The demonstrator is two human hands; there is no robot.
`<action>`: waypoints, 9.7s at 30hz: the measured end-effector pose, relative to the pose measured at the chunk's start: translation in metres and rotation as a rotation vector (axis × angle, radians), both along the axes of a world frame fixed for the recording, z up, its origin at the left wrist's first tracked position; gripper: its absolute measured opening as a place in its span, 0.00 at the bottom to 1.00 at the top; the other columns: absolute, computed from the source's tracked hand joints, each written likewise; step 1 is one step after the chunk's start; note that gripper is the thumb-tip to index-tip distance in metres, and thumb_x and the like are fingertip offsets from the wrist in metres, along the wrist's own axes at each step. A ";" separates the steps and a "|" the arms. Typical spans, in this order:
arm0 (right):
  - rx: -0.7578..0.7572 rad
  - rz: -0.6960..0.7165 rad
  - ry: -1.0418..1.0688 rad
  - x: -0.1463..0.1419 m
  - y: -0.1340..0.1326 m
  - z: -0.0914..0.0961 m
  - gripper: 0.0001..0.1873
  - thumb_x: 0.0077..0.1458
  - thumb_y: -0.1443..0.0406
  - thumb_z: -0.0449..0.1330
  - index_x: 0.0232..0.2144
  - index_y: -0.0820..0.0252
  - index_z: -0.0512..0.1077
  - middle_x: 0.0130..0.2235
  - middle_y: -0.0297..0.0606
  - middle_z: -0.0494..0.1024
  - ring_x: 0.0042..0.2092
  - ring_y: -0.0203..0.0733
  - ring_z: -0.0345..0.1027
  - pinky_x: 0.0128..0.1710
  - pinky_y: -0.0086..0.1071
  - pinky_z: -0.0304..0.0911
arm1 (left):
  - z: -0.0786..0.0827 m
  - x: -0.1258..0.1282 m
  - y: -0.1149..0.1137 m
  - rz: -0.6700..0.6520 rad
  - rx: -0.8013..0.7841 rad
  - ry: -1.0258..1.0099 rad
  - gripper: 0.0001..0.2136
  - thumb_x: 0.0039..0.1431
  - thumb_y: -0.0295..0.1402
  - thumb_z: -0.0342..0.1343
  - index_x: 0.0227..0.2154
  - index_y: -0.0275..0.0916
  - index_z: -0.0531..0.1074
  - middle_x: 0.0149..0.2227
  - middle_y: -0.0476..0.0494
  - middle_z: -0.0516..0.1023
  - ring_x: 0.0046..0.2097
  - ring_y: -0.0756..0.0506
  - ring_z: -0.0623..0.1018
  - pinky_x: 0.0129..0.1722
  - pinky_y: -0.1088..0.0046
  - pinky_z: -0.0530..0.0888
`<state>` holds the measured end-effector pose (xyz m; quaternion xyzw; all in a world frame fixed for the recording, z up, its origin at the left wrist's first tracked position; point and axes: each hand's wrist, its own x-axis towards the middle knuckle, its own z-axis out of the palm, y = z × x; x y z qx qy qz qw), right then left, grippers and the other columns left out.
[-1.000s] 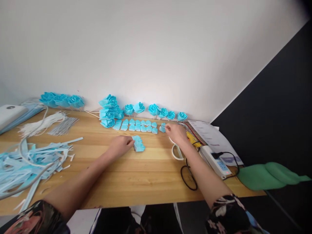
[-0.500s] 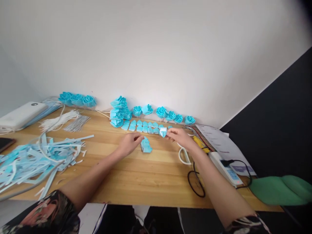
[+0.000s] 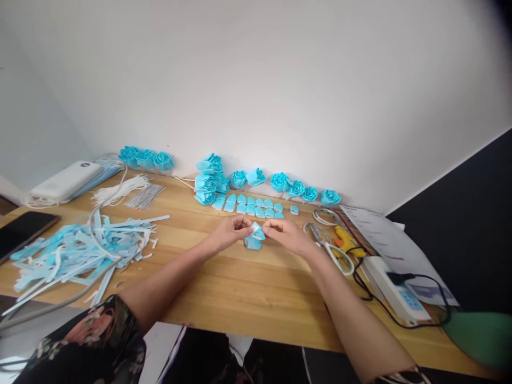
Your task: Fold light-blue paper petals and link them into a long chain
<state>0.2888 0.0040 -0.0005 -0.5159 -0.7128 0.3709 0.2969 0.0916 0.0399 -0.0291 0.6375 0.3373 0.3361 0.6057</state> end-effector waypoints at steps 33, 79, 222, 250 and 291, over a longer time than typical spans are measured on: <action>-0.044 -0.145 0.255 -0.014 -0.016 -0.031 0.14 0.55 0.59 0.56 0.23 0.60 0.72 0.24 0.33 0.73 0.28 0.35 0.62 0.32 0.29 0.57 | -0.005 0.000 0.000 -0.065 -0.062 0.018 0.16 0.49 0.43 0.59 0.21 0.35 0.65 0.18 0.52 0.66 0.20 0.56 0.61 0.21 0.78 0.57; 0.126 -0.357 0.307 -0.029 -0.019 -0.036 0.09 0.52 0.59 0.59 0.28 0.59 0.74 0.29 0.38 0.79 0.32 0.42 0.71 0.33 0.32 0.66 | -0.012 0.005 -0.013 0.272 0.601 0.316 0.10 0.57 0.37 0.54 0.36 0.39 0.76 0.23 0.49 0.71 0.25 0.51 0.68 0.26 0.77 0.63; 0.011 -0.227 0.449 -0.019 -0.017 -0.033 0.13 0.54 0.55 0.58 0.34 0.58 0.76 0.32 0.36 0.78 0.35 0.40 0.70 0.37 0.31 0.66 | 0.006 0.002 0.005 0.054 -0.086 0.014 0.12 0.47 0.40 0.61 0.24 0.35 0.70 0.21 0.51 0.72 0.25 0.53 0.71 0.28 0.76 0.68; 0.402 -0.395 0.090 -0.027 -0.023 -0.033 0.06 0.53 0.65 0.57 0.30 0.57 0.75 0.31 0.36 0.79 0.32 0.39 0.71 0.35 0.31 0.66 | -0.002 0.009 -0.021 0.373 0.863 0.294 0.03 0.57 0.30 0.55 0.31 0.40 0.73 0.33 0.45 0.71 0.39 0.46 0.71 0.41 0.68 0.68; 0.502 -0.381 0.015 -0.034 -0.025 -0.032 0.07 0.52 0.68 0.56 0.27 0.57 0.75 0.28 0.35 0.78 0.30 0.38 0.70 0.34 0.30 0.65 | -0.005 0.008 -0.019 0.326 0.839 0.268 0.06 0.58 0.33 0.54 0.30 0.38 0.73 0.29 0.47 0.73 0.34 0.47 0.72 0.36 0.70 0.68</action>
